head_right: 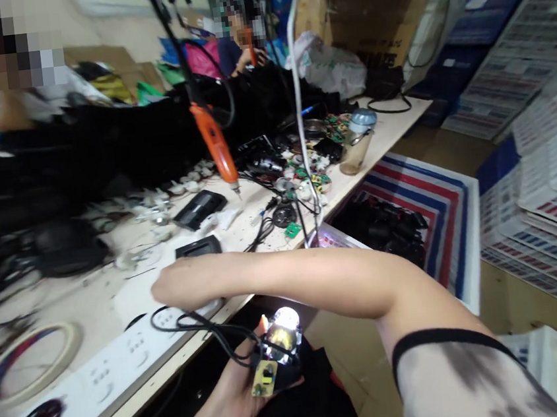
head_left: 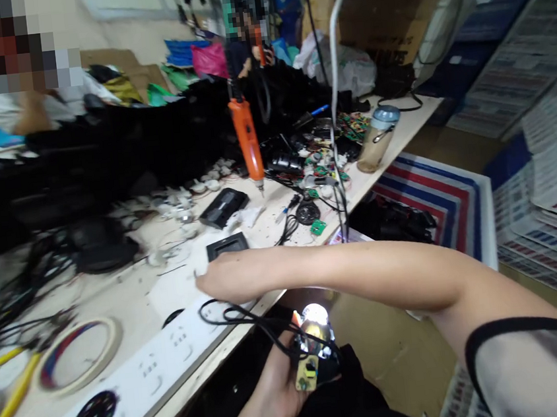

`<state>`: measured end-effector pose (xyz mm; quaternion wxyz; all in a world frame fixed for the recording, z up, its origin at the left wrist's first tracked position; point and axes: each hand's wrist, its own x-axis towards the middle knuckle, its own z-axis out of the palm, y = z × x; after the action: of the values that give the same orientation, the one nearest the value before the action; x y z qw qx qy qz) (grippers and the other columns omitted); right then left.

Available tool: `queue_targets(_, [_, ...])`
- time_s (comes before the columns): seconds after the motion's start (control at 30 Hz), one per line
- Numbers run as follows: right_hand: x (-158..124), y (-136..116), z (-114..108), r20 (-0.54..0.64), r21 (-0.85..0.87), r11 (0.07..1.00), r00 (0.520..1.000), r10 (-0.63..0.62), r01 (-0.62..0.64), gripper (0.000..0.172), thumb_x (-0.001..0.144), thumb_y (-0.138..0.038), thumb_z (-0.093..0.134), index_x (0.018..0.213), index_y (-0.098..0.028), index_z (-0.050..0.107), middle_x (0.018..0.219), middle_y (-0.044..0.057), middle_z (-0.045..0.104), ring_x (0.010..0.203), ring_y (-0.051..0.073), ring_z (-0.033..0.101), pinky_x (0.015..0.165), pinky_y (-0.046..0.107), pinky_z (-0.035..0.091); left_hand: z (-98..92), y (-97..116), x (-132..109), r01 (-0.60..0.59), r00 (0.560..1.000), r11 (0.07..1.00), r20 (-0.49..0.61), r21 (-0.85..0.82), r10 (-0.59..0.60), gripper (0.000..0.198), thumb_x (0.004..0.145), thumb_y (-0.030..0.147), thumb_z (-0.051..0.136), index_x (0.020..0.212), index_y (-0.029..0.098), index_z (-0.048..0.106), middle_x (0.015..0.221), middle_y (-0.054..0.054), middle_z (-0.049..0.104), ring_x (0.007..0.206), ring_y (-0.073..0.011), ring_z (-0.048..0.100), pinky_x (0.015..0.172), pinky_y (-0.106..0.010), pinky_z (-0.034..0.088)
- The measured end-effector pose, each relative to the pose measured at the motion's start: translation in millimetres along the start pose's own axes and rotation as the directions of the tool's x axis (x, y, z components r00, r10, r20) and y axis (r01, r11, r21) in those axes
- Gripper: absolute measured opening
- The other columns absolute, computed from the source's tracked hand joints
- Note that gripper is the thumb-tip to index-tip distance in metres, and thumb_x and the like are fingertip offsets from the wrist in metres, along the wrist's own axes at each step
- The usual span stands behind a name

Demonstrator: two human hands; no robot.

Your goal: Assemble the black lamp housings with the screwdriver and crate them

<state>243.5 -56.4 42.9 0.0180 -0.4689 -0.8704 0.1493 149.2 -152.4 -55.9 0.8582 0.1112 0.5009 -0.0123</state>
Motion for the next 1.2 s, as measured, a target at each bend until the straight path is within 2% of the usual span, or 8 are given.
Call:
queue_targets(0.1, [-4.7,-6.0,-9.0,0.109,-0.105,0.994,0.993,0.038,-0.027,0.025,0.084,0.002,0.047,0.101,-0.003,0.064,0.09,0.017,0.072,0.083,0.023,0.068,0.065,0.028,0.047,-0.5,0.6,-5.8,0.006,0.999,0.999,0.043,-0.053,-0.004,0.025,0.088,0.033,0.055,0.087,0.009,0.063,0.063,-0.008,0.068,0.052,-0.0204,0.066,0.057,-0.034,0.058])
queue_targets(0.23, [-5.4,-10.4,-13.8,0.154,-0.142,0.988,0.984,0.088,-0.067,0.023,0.082,0.001,0.051,0.101,-0.003,0.065,0.088,0.02,0.072,0.083,0.025,0.068,0.061,0.028,0.045,-5.9,2.9,-27.1,-0.032,0.997,0.993,0.072,-0.11,0.04,0.022,0.085,0.03,0.058,0.088,0.01,0.064,0.061,-0.007,0.069,0.049,-0.0195,0.065,0.055,-0.032,0.057])
queue_targets(0.5, [-11.6,-1.1,-2.2,0.099,-0.166,0.984,0.992,0.08,-0.063,0.023,0.079,0.002,0.051,0.097,-0.009,0.06,0.077,0.012,0.068,0.063,0.02,0.063,0.049,0.024,0.036,-37.6,-3.0,-89.3,-0.3,0.954,0.941,-0.083,-0.16,0.29,0.026,0.081,0.034,0.067,0.081,0.009,0.066,0.065,-0.01,0.071,0.05,-0.0199,0.064,0.062,-0.044,0.06])
queue_targets(0.57, [-14.0,-0.4,1.7,0.069,-0.159,0.986,0.995,0.066,-0.054,0.026,0.079,0.004,0.05,0.097,-0.011,0.058,0.08,0.01,0.067,0.065,0.019,0.062,0.052,0.024,0.038,-42.8,-5.1,-98.6,-0.377,0.925,0.902,-0.129,-0.21,0.356,0.022,0.082,0.031,0.065,0.083,0.009,0.067,0.066,-0.009,0.072,0.051,-0.0193,0.064,0.063,-0.046,0.061])
queue_targets(0.77, [-16.1,-2.5,14.4,0.004,-0.122,0.991,0.998,0.063,-0.062,0.033,0.078,0.008,0.046,0.104,-0.009,0.055,0.101,0.014,0.063,0.092,0.021,0.06,0.08,0.03,0.045,-49.1,-0.3,-115.6,-0.565,0.825,0.76,-0.224,-0.322,0.518,0.019,0.087,0.028,0.059,0.083,0.011,0.066,0.069,-0.007,0.072,0.054,-0.019,0.066,0.067,-0.046,0.062])
queue_targets(0.9, [-8.0,1.3,17.3,-0.001,-0.098,0.993,0.998,0.07,-0.07,0.034,0.079,0.004,0.049,0.11,-0.008,0.055,0.109,0.016,0.06,0.101,0.023,0.057,0.086,0.031,0.044,-55.5,11.7,-131.7,-0.664,0.748,0.676,-0.276,-0.32,0.604,0.021,0.088,0.029,0.057,0.082,0.011,0.065,0.075,-0.009,0.073,0.06,-0.0226,0.07,0.068,-0.049,0.061])
queue_targets(1.03, [3.5,6.5,15.2,0.015,-0.076,0.994,0.997,0.079,-0.078,0.024,0.072,-0.002,0.063,0.094,-0.011,0.062,0.1,0.012,0.061,0.092,0.023,0.058,0.078,0.031,0.045,-64.6,32.7,-145.4,-0.735,0.678,0.626,-0.28,-0.261,0.679,0.025,0.089,0.032,0.054,0.085,0.01,0.065,0.074,-0.011,0.073,0.059,-0.0234,0.07,0.06,-0.041,0.061])
queue_targets(1.2, [-8.6,7.4,12.8,-0.032,-0.033,0.992,0.993,0.117,-0.118,0.02,0.068,-0.004,0.065,0.085,-0.014,0.063,0.092,0.007,0.062,0.081,0.018,0.059,0.069,0.025,0.043,-74.9,66.6,-148.6,-0.798,0.594,0.504,-0.29,-0.33,0.751,0.018,0.089,0.024,0.054,0.091,0.011,0.066,0.07,-0.006,0.071,0.054,-0.0161,0.066,0.054,-0.027,0.057])
